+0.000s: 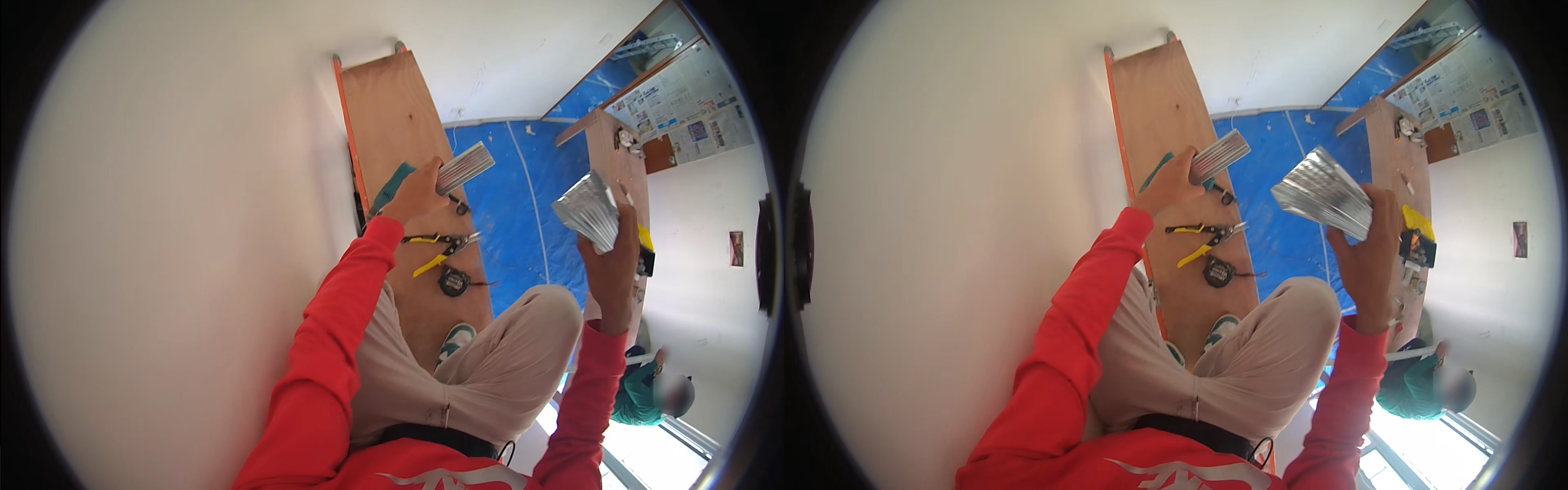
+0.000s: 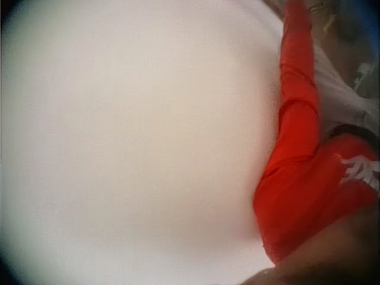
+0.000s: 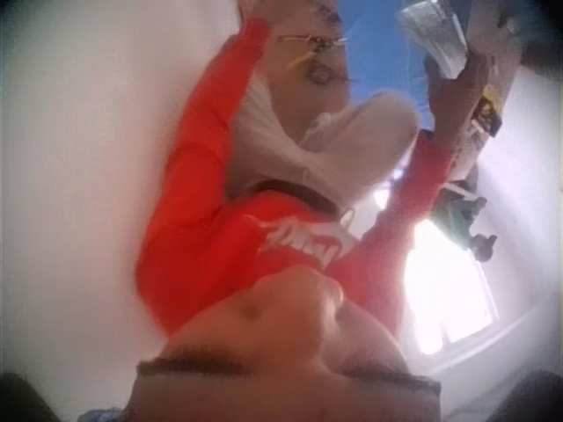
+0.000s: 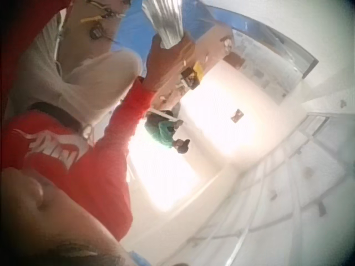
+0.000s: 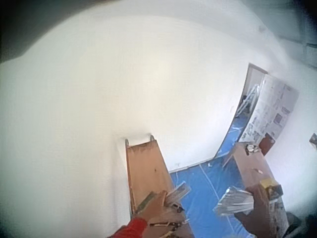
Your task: The person sits on the floor and uses tin snips to cut a long metal profile into shorter segments. They repeatedly position the profile, cut it, and set the pieces aside on a nearby wooden board.
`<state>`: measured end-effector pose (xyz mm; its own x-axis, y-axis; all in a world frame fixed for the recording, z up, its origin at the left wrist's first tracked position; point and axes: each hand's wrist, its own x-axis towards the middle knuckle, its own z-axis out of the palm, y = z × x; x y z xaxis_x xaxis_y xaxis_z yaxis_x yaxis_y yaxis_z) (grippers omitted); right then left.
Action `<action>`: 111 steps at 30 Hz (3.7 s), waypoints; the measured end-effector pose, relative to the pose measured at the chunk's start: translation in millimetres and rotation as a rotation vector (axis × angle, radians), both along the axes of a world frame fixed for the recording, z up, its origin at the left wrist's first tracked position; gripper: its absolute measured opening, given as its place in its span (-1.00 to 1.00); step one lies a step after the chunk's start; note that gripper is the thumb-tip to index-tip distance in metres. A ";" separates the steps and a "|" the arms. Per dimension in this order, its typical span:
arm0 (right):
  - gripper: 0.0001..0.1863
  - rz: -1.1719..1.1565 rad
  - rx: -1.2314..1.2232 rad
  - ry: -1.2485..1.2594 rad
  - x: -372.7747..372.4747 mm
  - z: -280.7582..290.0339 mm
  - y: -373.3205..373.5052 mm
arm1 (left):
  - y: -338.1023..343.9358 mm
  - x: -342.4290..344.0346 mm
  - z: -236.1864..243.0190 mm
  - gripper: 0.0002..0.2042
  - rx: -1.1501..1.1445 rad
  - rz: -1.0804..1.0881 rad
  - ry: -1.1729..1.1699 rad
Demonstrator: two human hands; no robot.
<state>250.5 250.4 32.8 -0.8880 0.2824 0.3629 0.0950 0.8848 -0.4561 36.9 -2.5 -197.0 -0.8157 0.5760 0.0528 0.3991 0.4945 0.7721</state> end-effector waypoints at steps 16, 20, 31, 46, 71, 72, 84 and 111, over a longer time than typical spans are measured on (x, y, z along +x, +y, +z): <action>-0.36 -0.060 -0.213 -0.076 24.7 -45.1 -14.0 | 9.1 43.9 -155.7 -0.48 -0.496 -0.112 0.167; -0.37 -0.036 -0.202 -0.109 25.8 -44.4 -17.0 | 6.4 53.0 -169.4 -0.47 -0.578 -0.102 0.142; -0.38 0.001 -0.214 -0.203 23.2 -43.1 -15.7 | 13.1 53.3 -186.9 -0.53 -0.347 -0.006 0.258; -0.44 0.083 -0.151 -0.238 14.5 -41.4 -25.2 | 3.1 67.7 -176.2 -0.30 -0.534 -0.317 -0.199; -0.54 0.509 0.639 -0.237 -46.0 -59.8 -71.7 | 4.0 97.7 83.6 -0.07 0.748 -0.455 -1.260; -0.44 0.497 0.650 -0.241 -48.9 -58.0 -74.3 | 4.8 95.1 85.4 -0.14 0.578 -0.354 -1.042; -0.31 0.046 -1.292 -0.131 -99.1 -80.2 -106.3 | -10.6 91.3 102.4 -0.28 0.241 0.360 0.122; -0.60 0.054 -1.271 -0.171 -94.2 -124.7 -144.6 | -18.9 62.8 83.5 -0.04 0.358 0.075 -0.042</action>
